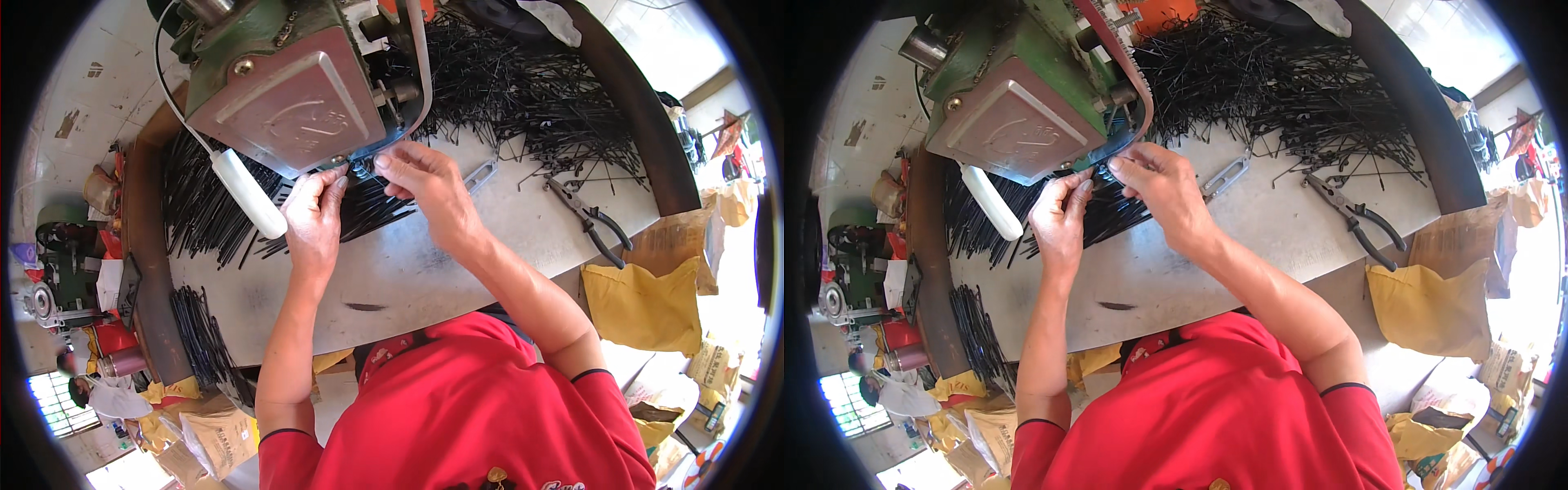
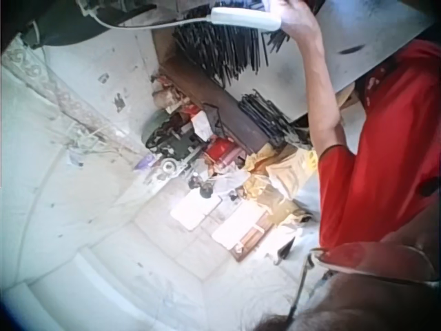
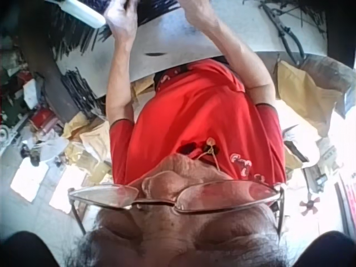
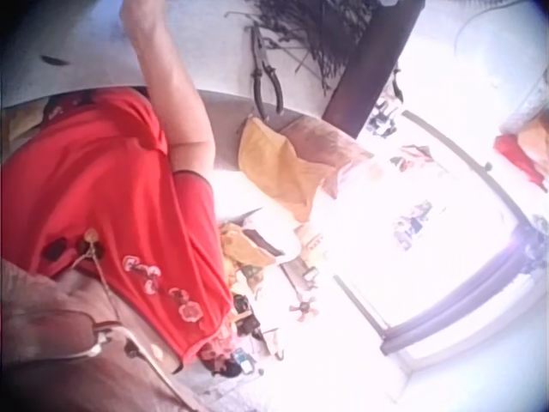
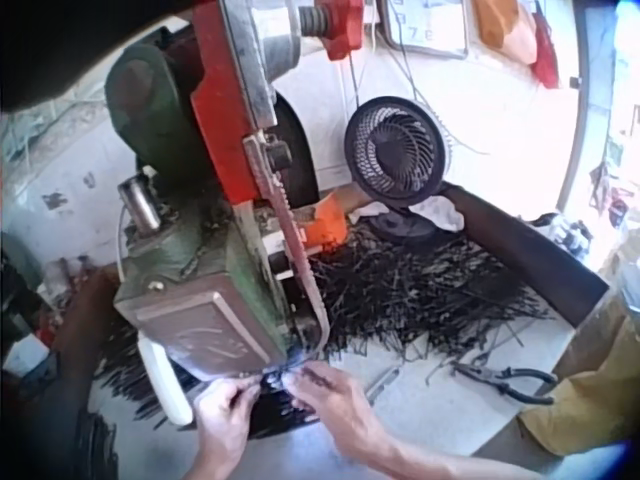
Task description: The person repeatedly picks up thin black metal rods from a pile on a workbench. They insert each rod into a stationary bending machine, press a lever to bend the rod, and then remove the bent piece. The process is repeated continuously throughout the clip.
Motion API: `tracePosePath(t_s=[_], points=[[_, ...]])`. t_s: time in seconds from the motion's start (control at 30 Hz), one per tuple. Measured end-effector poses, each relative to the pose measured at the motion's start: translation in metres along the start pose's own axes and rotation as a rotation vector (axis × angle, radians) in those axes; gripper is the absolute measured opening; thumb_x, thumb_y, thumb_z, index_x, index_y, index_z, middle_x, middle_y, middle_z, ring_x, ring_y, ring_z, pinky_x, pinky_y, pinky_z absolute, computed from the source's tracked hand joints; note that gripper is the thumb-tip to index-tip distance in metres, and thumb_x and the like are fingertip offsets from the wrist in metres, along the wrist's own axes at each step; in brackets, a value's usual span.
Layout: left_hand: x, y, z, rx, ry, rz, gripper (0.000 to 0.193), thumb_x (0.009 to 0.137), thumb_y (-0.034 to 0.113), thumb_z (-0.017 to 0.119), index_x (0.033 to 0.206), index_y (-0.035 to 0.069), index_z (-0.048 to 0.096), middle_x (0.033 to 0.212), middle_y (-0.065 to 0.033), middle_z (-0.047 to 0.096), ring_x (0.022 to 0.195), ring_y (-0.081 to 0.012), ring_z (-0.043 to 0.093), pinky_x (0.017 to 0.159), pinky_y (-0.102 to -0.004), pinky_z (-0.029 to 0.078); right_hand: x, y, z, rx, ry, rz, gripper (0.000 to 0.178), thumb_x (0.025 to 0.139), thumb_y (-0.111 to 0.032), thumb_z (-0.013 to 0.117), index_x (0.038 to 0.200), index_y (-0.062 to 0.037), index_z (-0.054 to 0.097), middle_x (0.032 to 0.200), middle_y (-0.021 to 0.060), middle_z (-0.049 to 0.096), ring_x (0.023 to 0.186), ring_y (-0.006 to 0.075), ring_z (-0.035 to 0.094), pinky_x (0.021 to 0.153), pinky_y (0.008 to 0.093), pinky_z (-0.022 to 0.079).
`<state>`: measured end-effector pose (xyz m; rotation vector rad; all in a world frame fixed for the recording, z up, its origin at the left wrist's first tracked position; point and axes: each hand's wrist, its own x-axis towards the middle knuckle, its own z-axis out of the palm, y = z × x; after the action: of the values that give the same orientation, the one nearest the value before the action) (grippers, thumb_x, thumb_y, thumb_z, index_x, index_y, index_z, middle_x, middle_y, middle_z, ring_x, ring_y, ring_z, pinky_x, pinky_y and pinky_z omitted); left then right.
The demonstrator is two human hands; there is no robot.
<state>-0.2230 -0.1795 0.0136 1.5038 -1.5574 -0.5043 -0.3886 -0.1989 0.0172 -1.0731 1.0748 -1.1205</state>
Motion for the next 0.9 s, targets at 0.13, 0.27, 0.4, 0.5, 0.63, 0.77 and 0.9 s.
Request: tracePosePath(t_s=[0.13,0.27,0.4,0.5,0.63,0.77,0.9], points=[[0.0,0.0,0.003,-0.024,0.016,0.01,0.013,0.085,0.001,0.064,0.097,-0.002,0.067,0.081,-0.0098,0.064,0.069,-0.0147,0.059,0.067,-0.0264,0.048,0.006,0.011,0.008,0.576,-0.115,0.266,0.025,0.085,-0.029,0.069,0.089,-0.0043,0.066,0.079,-0.0011,0.063,0.064,0.006,0.053,0.059,0.0226,0.04],[-0.002,-0.004,0.003,-0.04,0.023,-0.001,0.013,0.085,0.0,0.064,0.097,-0.003,0.067,0.082,-0.0103,0.064,0.069,-0.0151,0.059,0.066,-0.0268,0.048,0.006,0.01,0.007,0.106,-0.025,0.043,0.025,0.085,-0.028,0.067,0.088,-0.0026,0.064,0.076,0.005,0.064,0.061,0.0134,0.057,0.058,0.0276,0.044],[-0.001,-0.001,0.002,-0.029,0.024,0.045,0.013,0.085,0.0,0.064,0.097,-0.003,0.067,0.081,-0.0105,0.064,0.07,-0.0154,0.059,0.067,-0.0272,0.048,-0.01,0.018,0.016,-0.347,0.012,-0.123,0.023,0.087,-0.024,0.063,0.09,-0.0013,0.061,0.064,0.0098,0.061,0.054,0.0202,0.059,0.057,0.0326,0.047],[0.001,0.001,0.0,-0.006,0.013,0.056,0.012,0.086,0.001,0.063,0.097,-0.003,0.067,0.081,-0.0104,0.063,0.07,-0.0155,0.059,0.067,-0.0275,0.048,-0.015,0.017,0.017,-0.331,-0.048,-0.059,0.019,0.088,-0.02,0.06,0.087,-0.0015,0.06,0.055,0.0099,0.058,0.05,0.0216,0.058,0.054,0.0348,0.046],[0.001,0.006,-0.002,0.014,-0.004,0.014,0.012,0.087,0.003,0.063,0.096,-0.004,0.066,0.082,-0.0103,0.063,0.071,-0.0154,0.058,0.067,-0.0276,0.047,-0.012,0.012,0.009,-0.362,-0.084,-0.074,0.019,0.091,-0.019,0.058,0.093,-0.0017,0.063,0.056,0.0064,0.055,0.05,0.0138,0.052,0.051,0.0301,0.041],[0.001,0.008,-0.003,-0.166,-0.018,-0.131,0.012,0.089,0.004,0.061,0.097,-0.003,0.065,0.083,-0.0064,0.063,0.072,-0.0123,0.057,0.067,-0.0259,0.047,-0.008,0.012,0.006,-0.345,-0.09,-0.134,0.019,0.092,-0.019,0.057,0.095,-0.0026,0.064,0.056,0.0046,0.054,0.049,0.0101,0.048,0.049,0.0282,0.038],[-0.014,0.021,-0.016,-0.539,-0.175,-0.461,0.022,0.088,0.014,0.064,0.106,0.001,0.061,0.086,-0.0048,0.064,0.075,-0.0098,0.06,0.068,-0.023,0.047,-0.028,-0.003,-0.004,-0.51,-0.151,-0.223,0.017,0.091,-0.018,0.057,0.095,-0.0031,0.064,0.054,0.0034,0.051,0.05,0.01,0.049,0.05,0.0289,0.04]])
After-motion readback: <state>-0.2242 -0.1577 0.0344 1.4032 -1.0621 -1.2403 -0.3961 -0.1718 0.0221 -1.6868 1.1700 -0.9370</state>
